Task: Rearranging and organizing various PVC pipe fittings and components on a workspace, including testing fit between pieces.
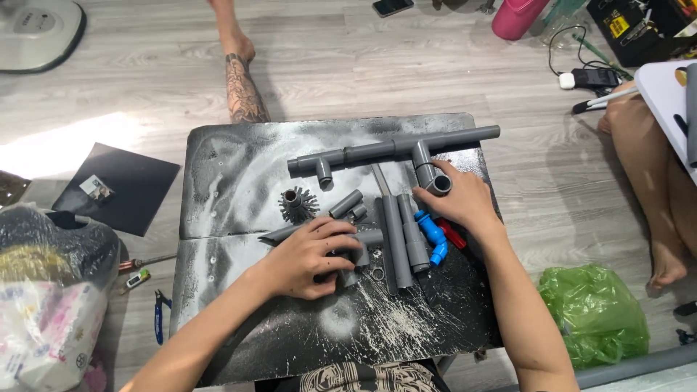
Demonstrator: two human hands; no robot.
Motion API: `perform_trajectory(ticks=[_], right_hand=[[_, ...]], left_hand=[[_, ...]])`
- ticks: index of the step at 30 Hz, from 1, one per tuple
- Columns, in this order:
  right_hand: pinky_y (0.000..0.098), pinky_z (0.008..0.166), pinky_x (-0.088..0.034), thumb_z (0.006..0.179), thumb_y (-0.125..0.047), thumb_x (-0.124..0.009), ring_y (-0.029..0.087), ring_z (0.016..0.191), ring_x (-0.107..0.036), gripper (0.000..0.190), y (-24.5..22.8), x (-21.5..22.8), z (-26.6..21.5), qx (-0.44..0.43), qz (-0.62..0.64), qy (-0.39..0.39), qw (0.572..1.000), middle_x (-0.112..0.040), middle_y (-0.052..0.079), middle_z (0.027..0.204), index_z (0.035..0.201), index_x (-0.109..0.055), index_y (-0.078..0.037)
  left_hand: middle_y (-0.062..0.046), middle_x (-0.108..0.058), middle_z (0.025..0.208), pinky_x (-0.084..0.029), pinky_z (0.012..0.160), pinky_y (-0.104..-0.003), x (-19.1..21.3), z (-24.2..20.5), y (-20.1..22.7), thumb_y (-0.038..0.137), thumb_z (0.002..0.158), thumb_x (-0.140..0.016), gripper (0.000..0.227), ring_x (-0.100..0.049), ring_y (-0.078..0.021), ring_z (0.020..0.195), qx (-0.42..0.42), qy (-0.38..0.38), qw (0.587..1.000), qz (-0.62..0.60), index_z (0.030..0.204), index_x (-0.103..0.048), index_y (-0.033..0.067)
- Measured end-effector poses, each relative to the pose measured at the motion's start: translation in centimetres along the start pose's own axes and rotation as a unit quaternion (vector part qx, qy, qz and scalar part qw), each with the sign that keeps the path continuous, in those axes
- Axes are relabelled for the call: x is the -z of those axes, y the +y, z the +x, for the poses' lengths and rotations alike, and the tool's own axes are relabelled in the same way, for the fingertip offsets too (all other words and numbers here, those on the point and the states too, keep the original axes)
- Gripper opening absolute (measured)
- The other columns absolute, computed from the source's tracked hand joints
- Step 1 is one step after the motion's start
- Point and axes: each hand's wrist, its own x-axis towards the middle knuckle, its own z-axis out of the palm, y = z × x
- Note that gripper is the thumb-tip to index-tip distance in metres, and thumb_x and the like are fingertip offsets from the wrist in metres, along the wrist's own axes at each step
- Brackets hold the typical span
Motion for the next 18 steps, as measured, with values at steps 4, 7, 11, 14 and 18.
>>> perform_trajectory(ticks=[4,7,11,14,18], right_hand=[[0.0538,0.093,-0.052,0.083,-0.067,-0.066,0.050,0.108,-0.069,0.075,0.1,-0.3,0.1,-0.003,-0.009,-0.009,1.000,-0.073,0.030,0.103,0.143,-0.059,-0.023],[0.0538,0.092,-0.052,0.083,-0.064,-0.069,0.049,0.107,-0.070,0.074,-0.1,0.0,0.1,-0.001,0.015,0.005,1.000,-0.074,0.030,0.102,0.141,-0.061,-0.019],[0.0552,0.096,-0.051,0.082,-0.070,-0.064,0.050,0.112,-0.067,0.079,0.3,-0.6,0.4,-0.005,-0.014,-0.016,1.000,-0.072,0.031,0.108,0.145,-0.058,-0.023],[0.0547,0.097,-0.050,0.083,-0.067,-0.065,0.051,0.115,-0.066,0.078,-1.0,0.5,-0.8,-0.012,-0.006,-0.022,1.000,-0.072,0.033,0.111,0.145,-0.058,-0.021],[0.0543,0.096,-0.051,0.080,-0.067,-0.066,0.050,0.115,-0.066,0.078,-0.8,0.6,-0.7,-0.022,0.002,-0.023,0.999,-0.073,0.031,0.112,0.145,-0.059,-0.023]], left_hand=[[-0.003,-0.069,0.122,-0.044,0.107,-0.048,0.7,0.4,0.7,0.025,0.062,-0.076,0.029,-0.055,-0.0286,0.130,0.003,-0.023,1.000,0.003,0.089,-0.069,0.0155],[-0.003,-0.069,0.120,-0.043,0.109,-0.048,1.3,0.9,0.7,0.026,0.060,-0.082,0.029,-0.054,-0.0279,0.132,0.001,-0.043,0.998,0.036,0.085,-0.070,0.0161],[-0.004,-0.075,0.104,-0.050,0.102,-0.048,0.7,-0.1,0.0,0.023,0.071,-0.085,0.025,-0.065,-0.0313,0.116,0.036,0.078,0.982,-0.167,0.090,-0.072,0.0123],[-0.008,-0.077,0.093,-0.056,0.092,-0.046,2.1,-0.4,-0.2,0.017,0.071,-0.088,0.027,-0.071,-0.0352,0.099,0.058,0.175,0.927,-0.326,0.092,-0.074,0.0060],[-0.024,-0.069,0.095,-0.063,0.073,-0.048,2.5,-3.2,-3.9,-0.001,0.070,-0.078,0.038,-0.074,-0.0444,0.086,0.123,0.320,0.821,-0.457,0.105,-0.064,-0.0016]])
